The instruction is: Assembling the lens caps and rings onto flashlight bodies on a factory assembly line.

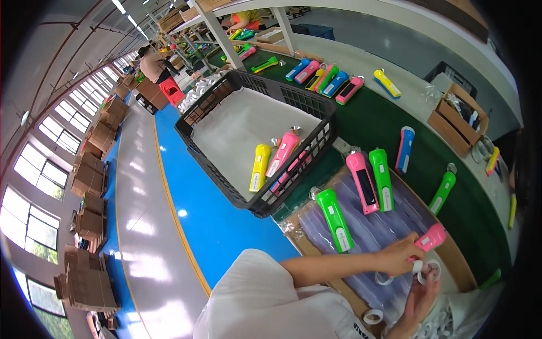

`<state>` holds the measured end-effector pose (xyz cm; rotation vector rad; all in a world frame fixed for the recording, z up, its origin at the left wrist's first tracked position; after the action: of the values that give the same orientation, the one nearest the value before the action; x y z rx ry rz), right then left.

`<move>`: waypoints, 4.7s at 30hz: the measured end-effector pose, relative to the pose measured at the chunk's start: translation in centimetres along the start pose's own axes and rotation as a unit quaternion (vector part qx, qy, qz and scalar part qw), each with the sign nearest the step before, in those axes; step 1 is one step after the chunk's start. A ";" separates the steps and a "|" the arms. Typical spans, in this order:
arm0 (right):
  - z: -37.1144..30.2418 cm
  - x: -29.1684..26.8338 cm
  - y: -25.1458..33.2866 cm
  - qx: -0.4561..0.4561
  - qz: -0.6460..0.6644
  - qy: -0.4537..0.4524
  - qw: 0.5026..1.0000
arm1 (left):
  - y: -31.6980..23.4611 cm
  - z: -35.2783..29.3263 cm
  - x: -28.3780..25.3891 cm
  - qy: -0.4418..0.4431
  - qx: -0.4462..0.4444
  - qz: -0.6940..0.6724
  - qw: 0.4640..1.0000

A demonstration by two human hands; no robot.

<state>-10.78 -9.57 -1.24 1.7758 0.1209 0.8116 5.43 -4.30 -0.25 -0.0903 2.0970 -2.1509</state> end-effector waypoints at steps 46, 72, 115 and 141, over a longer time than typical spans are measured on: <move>-2.3 -2.5 -1.4 0.009 0.356 -0.087 0.930 | -9.0 -2.0 -0.2 0.242 -0.025 0.223 0.944; -2.9 -3.8 -1.1 -0.098 0.275 -0.150 0.945 | -5.3 -3.0 2.5 0.253 -0.179 0.057 0.949; -9.6 3.3 9.7 -0.559 -0.439 0.028 0.703 | -7.1 -3.5 -1.3 0.416 -0.196 -0.157 0.874; -3.2 -4.3 1.0 -0.048 0.051 -0.104 0.992 | 0.1 -3.9 4.8 0.147 -0.189 -0.072 0.968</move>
<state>-16.20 -9.37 -1.87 1.7753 -0.1461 0.6886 0.13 -1.13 -0.72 0.0441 2.7305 -1.9032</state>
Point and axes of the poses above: each hand's wrist, its own z-axis towards the middle knuckle, its own x-axis out of the palm, y = z × x, the point moved 3 cm from there along z, towards the middle knuckle, and after that the axes turned 11 degrees about -z, right-handed, at the moved point
